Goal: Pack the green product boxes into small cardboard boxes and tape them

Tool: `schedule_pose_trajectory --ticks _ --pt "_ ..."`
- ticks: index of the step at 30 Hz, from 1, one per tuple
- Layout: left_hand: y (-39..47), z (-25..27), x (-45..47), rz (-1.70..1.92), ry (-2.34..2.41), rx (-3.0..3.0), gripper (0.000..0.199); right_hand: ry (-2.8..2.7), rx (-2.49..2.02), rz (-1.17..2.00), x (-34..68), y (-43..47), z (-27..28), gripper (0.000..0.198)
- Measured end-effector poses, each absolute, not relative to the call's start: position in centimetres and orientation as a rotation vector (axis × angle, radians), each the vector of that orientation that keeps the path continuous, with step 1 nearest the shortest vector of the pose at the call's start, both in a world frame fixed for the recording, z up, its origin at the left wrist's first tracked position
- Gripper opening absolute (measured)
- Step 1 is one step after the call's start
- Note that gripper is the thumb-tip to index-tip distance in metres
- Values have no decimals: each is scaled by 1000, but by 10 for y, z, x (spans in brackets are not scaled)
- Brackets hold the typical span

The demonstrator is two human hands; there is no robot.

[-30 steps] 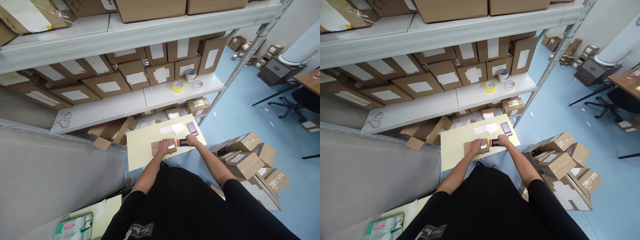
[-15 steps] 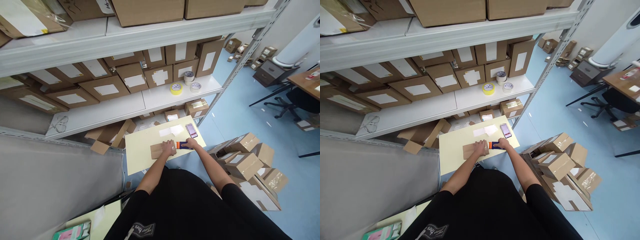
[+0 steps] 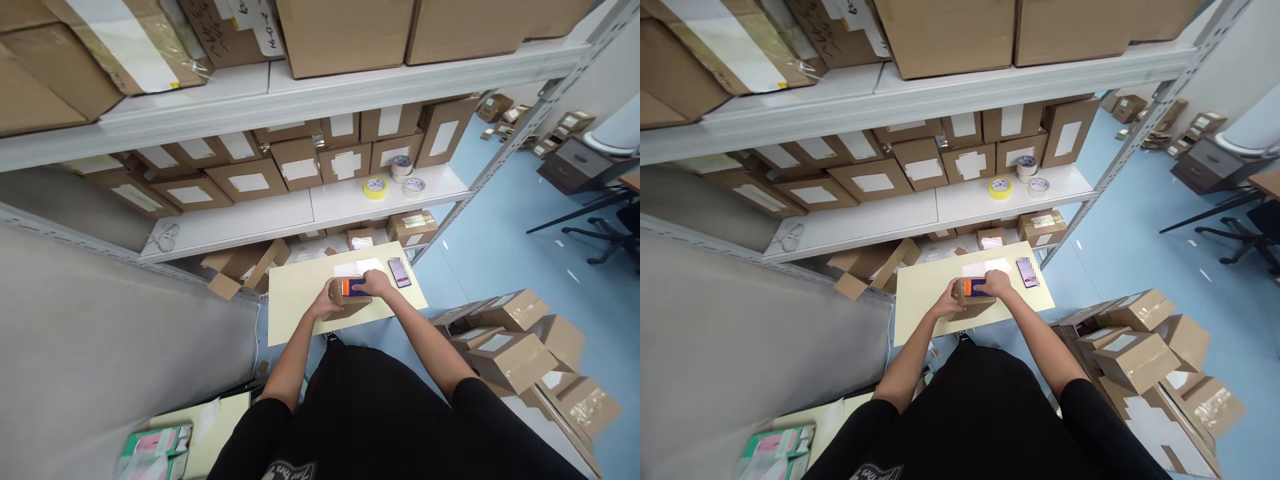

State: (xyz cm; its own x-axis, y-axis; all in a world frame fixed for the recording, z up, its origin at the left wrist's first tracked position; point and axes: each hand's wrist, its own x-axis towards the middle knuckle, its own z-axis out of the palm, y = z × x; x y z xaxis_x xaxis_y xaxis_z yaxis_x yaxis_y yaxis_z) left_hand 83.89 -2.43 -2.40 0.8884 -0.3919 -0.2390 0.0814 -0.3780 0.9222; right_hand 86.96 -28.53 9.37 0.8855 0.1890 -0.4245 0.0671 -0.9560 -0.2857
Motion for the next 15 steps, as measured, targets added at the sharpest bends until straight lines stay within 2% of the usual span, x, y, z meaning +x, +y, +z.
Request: schedule_pose_trajectory --ticks 7,9,13,15 --pt "41 -42 802 -595 -28 1884 134 -302 -2756 837 867 -199 99 65" --pt "54 -45 785 -548 131 1842 120 -319 -2764 854 857 -173 98 63" --pt "49 -50 761 -342 414 1617 69 -353 -2791 822 844 -142 95 58" --pt "37 -54 758 -279 470 1603 62 -356 -2793 828 844 -138 94 57"
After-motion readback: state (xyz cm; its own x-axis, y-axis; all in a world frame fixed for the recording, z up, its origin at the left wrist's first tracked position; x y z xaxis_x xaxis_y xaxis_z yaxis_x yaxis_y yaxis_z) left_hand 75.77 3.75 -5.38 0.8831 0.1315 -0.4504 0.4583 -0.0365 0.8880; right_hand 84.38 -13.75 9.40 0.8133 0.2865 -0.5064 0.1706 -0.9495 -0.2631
